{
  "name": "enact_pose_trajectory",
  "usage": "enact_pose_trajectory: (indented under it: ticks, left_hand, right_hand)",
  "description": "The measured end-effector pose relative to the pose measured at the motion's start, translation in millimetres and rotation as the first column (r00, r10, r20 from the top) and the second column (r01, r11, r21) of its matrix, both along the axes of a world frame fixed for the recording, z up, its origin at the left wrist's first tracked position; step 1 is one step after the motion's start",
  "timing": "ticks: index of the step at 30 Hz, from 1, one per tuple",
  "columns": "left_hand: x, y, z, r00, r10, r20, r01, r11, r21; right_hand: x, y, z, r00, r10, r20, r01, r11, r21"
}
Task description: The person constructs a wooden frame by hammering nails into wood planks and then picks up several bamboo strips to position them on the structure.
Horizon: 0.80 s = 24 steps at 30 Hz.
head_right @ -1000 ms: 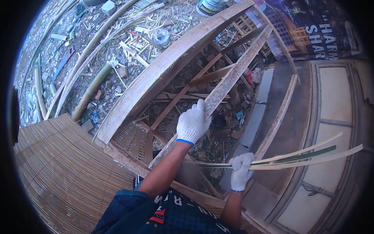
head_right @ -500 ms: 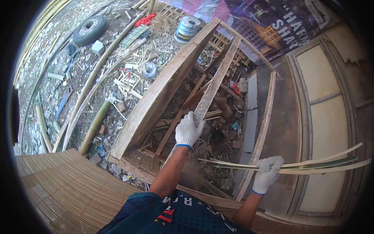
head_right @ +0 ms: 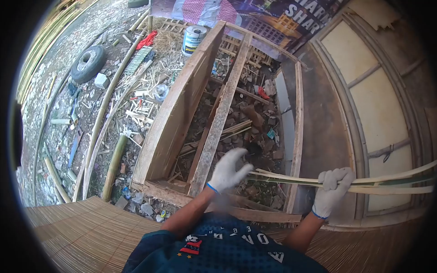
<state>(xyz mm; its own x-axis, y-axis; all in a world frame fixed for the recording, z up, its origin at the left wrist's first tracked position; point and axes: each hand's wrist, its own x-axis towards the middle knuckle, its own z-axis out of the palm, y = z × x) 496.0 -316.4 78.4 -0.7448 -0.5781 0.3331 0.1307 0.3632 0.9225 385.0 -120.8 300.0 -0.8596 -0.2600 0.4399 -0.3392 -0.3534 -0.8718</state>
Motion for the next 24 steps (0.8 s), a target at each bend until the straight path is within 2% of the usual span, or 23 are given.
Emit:
enact_pose_trajectory:
  ticks: [1, 2, 4, 7, 10, 11, 13, 14, 15, 16, 18, 20, 22, 24]
  left_hand:
    - [7.3, 13.2, 10.6, 0.983, -0.183, 0.016, 0.181, 0.982, 0.059]
    - [7.0, 27.8, 13.5, 0.963, -0.267, -0.037, 0.268, 0.964, 0.003]
    - [9.6, 48.5, 29.2, 0.902, -0.43, -0.033, 0.427, 0.901, -0.083]
    - [-1.8, 63.1, 33.4, 0.862, -0.507, 0.009, 0.506, 0.858, -0.088]
    - [-3.4, 57.4, 68.0, 0.833, -0.551, -0.049, 0.537, 0.827, -0.167]
    - [-3.9, 57.4, 77.7, 0.807, -0.588, -0.046, 0.58, 0.805, -0.124]
    - [-7.3, 55.6, 95.8, 0.704, -0.697, 0.136, 0.704, 0.71, -0.008]
    - [-6.5, 58.0, 102.3, 0.633, -0.742, 0.219, 0.75, 0.658, 0.062]
    - [-2.4, 63.3, 107.0, 0.643, -0.746, 0.176, 0.742, 0.663, 0.098]
    - [1.1, 68.5, 111.6, 0.657, -0.743, 0.131, 0.731, 0.67, 0.133]
    - [7.7, 77.5, 116.0, 0.688, -0.725, 0.044, 0.704, 0.681, 0.203]
    - [8.2, 86.2, 114.6, 0.774, -0.633, 0.019, 0.606, 0.748, 0.27]
    - [6.7, 89.4, 106.2, 0.842, -0.54, 0.012, 0.509, 0.801, 0.314]
    - [1.6, 90.8, 81.7, 0.892, -0.451, 0.027, 0.415, 0.842, 0.345]
  right_hand:
    - [4.0, 1.2, 6.6, 0.999, 0.034, -0.003, -0.034, 0.999, -0.019]
    - [6.3, 4.0, 13.5, 0.996, 0.095, 0.0, -0.094, 0.994, -0.046]
    - [10.4, 12.2, 28.6, 0.978, 0.208, -0.006, -0.207, 0.972, -0.108]
    - [15.7, 13.3, 57.3, 0.993, -0.043, 0.113, 0.068, 0.971, -0.228]
    - [5.2, 36.6, 81.7, 0.984, 0.11, 0.144, -0.058, 0.944, -0.326]
    - [-6.0, 48.1, 83.7, 0.971, 0.202, 0.13, -0.14, 0.917, -0.374]
    - [-28.8, 68.3, 85.8, 0.923, 0.377, 0.077, -0.301, 0.832, -0.466]
    - [-21.1, 45.2, 89.7, 0.989, 0.111, 0.1, -0.062, 0.913, -0.403]
    - [-1.8, 0.7, 96.1, 0.981, -0.163, 0.108, 0.19, 0.924, -0.331]
    - [8.5, -21.0, 99.5, 0.903, -0.42, 0.094, 0.43, 0.866, -0.257]
    - [-10.9, 2.0, 52.7, 0.945, -0.324, -0.031, 0.326, 0.944, 0.06]
    - [-8.6, -5.4, 1.2, 0.969, -0.237, -0.071, 0.247, 0.923, 0.294]
    - [-1.8, -3.5, -52.8, 0.989, -0.148, 0.027, 0.118, 0.875, 0.469]
    - [18.7, -20.1, -88.6, 0.964, -0.179, 0.198, 0.072, 0.889, 0.452]
